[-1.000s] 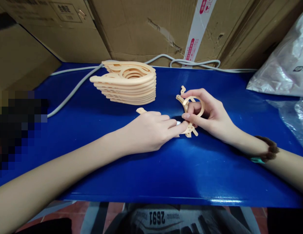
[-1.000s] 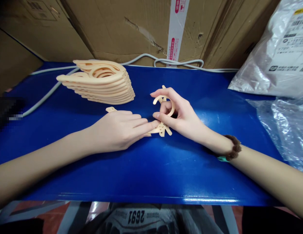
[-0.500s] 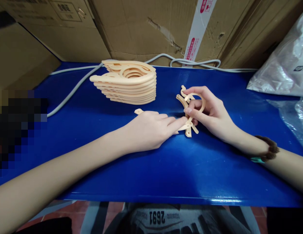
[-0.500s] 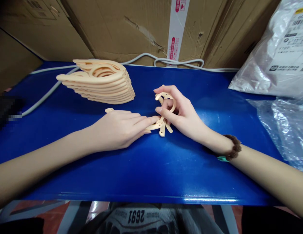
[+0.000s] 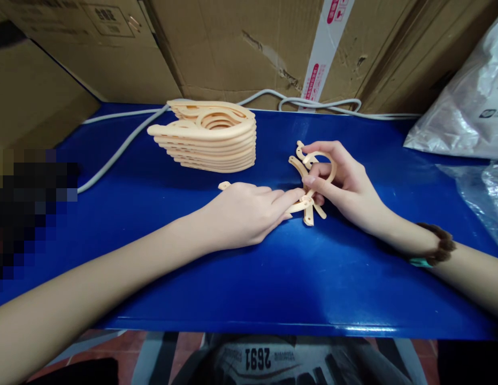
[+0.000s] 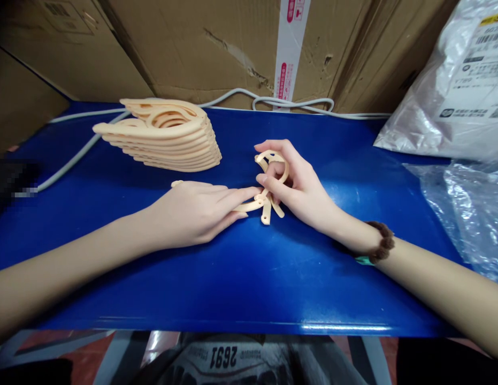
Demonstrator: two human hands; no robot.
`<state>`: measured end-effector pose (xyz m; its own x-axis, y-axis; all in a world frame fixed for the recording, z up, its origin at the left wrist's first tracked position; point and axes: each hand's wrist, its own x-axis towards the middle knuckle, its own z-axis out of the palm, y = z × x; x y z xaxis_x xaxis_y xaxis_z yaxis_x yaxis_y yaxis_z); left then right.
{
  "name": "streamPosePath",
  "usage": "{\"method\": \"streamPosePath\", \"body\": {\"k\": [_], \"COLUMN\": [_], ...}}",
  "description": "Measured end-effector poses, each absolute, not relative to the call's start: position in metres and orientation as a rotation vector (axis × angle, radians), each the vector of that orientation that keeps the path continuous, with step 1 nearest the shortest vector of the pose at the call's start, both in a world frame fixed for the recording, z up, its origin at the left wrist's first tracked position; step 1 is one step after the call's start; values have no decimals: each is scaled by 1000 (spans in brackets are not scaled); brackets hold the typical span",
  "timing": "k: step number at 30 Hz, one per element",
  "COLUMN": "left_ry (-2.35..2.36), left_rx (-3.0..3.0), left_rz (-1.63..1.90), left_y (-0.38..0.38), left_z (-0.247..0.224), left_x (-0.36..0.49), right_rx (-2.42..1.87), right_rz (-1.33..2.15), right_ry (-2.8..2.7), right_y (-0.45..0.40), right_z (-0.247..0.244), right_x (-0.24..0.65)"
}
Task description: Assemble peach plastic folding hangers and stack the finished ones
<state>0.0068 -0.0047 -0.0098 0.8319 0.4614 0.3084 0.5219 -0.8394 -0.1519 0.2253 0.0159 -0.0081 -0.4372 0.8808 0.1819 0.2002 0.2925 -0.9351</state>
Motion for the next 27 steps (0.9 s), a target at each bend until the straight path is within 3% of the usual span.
{"method": "streamPosePath", "body": {"k": [27], "left_ry": [-846], "left_rx": [-2930], "left_rz": [-280], "left_y": [-4], "left_z": [-6], "left_x": [7], "right_rx": [-1001], "right_rz": [1134], "right_ry": [-1890], "right_y": [16], "right_z": [-7], "right_x": [225]}}
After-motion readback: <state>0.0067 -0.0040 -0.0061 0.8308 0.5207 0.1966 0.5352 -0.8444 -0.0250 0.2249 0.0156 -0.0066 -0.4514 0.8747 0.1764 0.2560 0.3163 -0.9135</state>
